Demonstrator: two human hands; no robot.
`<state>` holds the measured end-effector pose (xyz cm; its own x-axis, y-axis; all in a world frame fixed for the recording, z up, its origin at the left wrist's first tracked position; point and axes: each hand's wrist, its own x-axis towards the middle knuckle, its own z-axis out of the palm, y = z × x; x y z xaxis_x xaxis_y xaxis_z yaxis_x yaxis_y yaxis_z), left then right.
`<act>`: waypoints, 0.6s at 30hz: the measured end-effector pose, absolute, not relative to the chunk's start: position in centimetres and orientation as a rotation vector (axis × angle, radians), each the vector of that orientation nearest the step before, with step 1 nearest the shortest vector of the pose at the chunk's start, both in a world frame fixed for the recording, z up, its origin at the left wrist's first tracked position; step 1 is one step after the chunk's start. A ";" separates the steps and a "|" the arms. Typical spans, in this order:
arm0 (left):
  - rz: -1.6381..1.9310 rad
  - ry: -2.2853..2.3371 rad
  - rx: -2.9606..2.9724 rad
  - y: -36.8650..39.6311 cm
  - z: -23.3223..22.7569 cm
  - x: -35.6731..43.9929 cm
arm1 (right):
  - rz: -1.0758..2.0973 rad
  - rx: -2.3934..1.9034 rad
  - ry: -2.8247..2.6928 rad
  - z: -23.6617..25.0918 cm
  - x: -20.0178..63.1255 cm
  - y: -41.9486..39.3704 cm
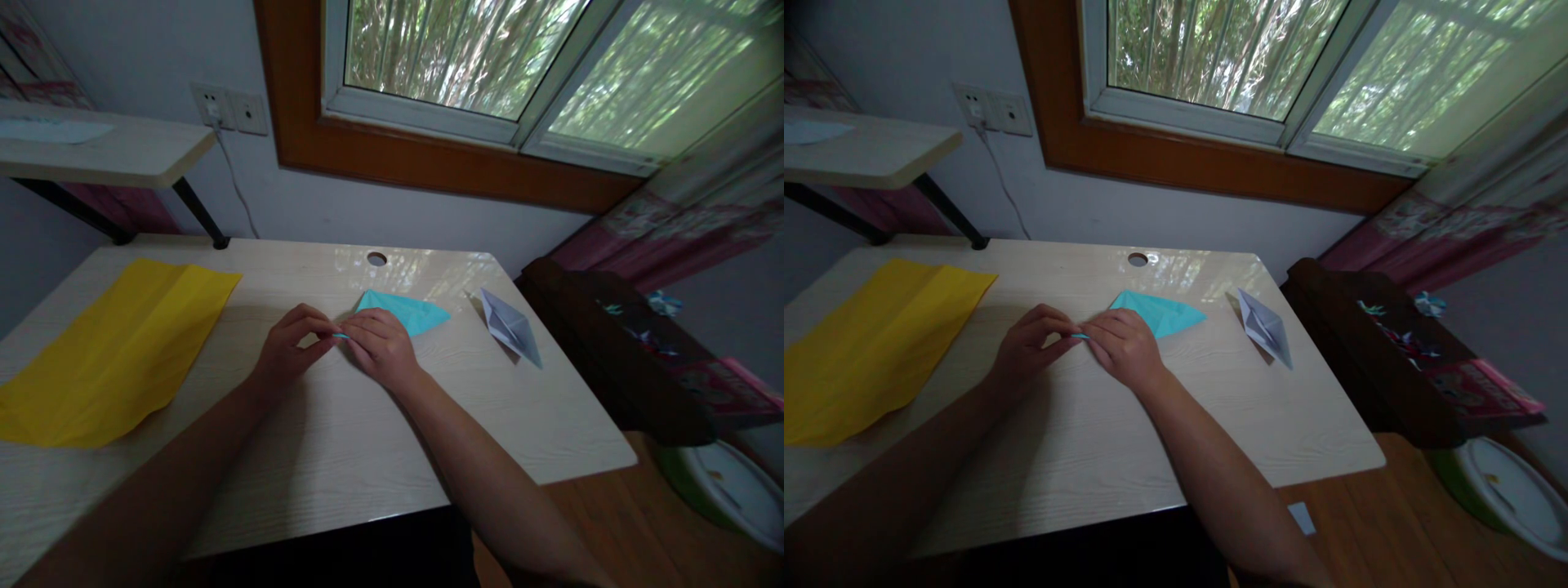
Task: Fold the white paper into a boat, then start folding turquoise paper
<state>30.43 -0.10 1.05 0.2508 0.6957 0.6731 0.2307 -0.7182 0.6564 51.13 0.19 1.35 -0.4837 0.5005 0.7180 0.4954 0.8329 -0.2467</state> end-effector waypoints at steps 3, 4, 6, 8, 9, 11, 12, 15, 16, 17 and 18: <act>1.471 0.857 2.112 -0.2 1.3 30.5 | -0.002 -0.719 -2.162 1.3 51.1 0.2; 1.470 0.860 2.111 -0.2 1.3 30.5 | -0.001 -0.723 -2.162 1.3 51.1 0.2; 1.471 0.863 2.112 -0.2 1.3 30.5 | 0.004 -0.735 -2.162 1.3 51.1 0.2; 1.479 0.861 2.122 -0.1 1.2 30.5 | 0.000 -0.746 -2.160 1.3 51.1 0.2; 1.482 0.861 2.127 -0.1 1.2 30.5 | -0.005 -0.748 -2.160 1.3 51.1 0.2; 1.485 0.853 2.131 -0.1 1.2 30.5 | -0.016 -0.749 -2.159 1.3 51.1 0.2; 1.485 0.850 2.128 -0.1 1.2 30.6 | -0.021 -0.745 -2.159 1.3 51.1 0.2; 1.493 0.853 2.118 -0.2 1.2 30.6 | -0.029 -0.735 -2.159 1.3 51.1 0.2; 1.494 0.856 2.115 -0.2 1.2 30.6 | -0.028 -0.738 -2.159 1.3 51.1 0.2; 1.490 0.861 2.112 -0.2 1.1 30.6 | -0.025 -0.744 -2.160 1.3 51.1 0.2; 1.485 0.866 2.111 -0.2 1.1 30.6 | -0.022 -0.751 -2.160 1.3 51.1 0.2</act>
<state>30.58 -0.23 1.11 0.2371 0.6940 0.6798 0.2496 -0.7198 0.6478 51.11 0.18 1.30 -0.4781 0.5065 0.7176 0.5211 0.8212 -0.2324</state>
